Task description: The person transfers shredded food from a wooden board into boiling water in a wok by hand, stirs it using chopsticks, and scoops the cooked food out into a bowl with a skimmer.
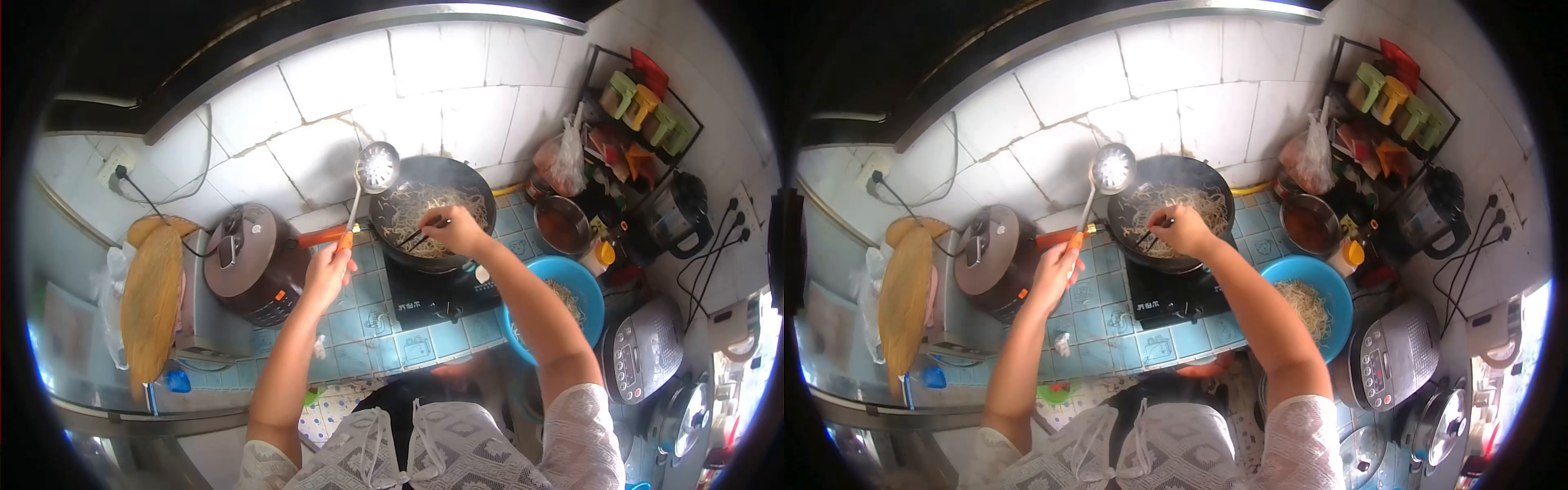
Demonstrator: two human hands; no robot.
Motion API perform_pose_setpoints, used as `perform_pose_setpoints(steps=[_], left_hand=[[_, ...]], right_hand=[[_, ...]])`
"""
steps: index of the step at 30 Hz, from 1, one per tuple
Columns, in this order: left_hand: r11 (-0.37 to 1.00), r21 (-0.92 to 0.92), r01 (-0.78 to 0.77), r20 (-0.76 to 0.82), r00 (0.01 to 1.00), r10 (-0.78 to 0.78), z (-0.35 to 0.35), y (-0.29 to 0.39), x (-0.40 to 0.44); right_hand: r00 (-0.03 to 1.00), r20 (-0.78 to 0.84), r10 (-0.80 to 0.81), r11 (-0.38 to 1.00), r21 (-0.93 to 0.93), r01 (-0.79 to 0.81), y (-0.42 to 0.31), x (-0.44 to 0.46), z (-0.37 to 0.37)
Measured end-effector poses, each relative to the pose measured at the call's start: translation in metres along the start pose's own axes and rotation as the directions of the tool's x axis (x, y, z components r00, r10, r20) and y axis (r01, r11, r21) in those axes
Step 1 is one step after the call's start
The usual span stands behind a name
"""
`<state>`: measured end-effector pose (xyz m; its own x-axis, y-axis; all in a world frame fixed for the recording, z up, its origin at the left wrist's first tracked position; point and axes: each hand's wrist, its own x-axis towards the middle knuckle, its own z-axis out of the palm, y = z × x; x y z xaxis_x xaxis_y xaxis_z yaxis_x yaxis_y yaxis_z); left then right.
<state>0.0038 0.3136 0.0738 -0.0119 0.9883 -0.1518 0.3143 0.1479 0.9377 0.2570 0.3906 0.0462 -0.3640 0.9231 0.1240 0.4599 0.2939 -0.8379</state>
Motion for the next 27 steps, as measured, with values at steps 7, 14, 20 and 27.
perform_pose_setpoints(steps=[7,14,20,27], left_hand=[[0.994,0.105,-0.022,0.034,0.999,0.019,-0.009,0.011,0.008],[0.894,0.424,-0.146,0.11,0.988,0.109,0.016,0.002,0.051],[0.608,0.767,-0.205,0.063,0.967,0.247,0.049,-0.006,0.057],[0.438,0.869,-0.23,0.142,0.964,0.224,0.073,-0.01,0.058]], right_hand=[[0.926,-0.373,0.056,0.987,-0.119,-0.107,0.029,0.026,-0.023],[0.981,-0.121,0.154,0.987,0.059,-0.148,0.026,0.017,0.001],[0.912,-0.4,0.088,0.996,0.054,-0.073,0.011,-0.017,-0.042],[0.796,-0.598,0.095,0.993,0.005,-0.114,0.035,-0.033,-0.031]])
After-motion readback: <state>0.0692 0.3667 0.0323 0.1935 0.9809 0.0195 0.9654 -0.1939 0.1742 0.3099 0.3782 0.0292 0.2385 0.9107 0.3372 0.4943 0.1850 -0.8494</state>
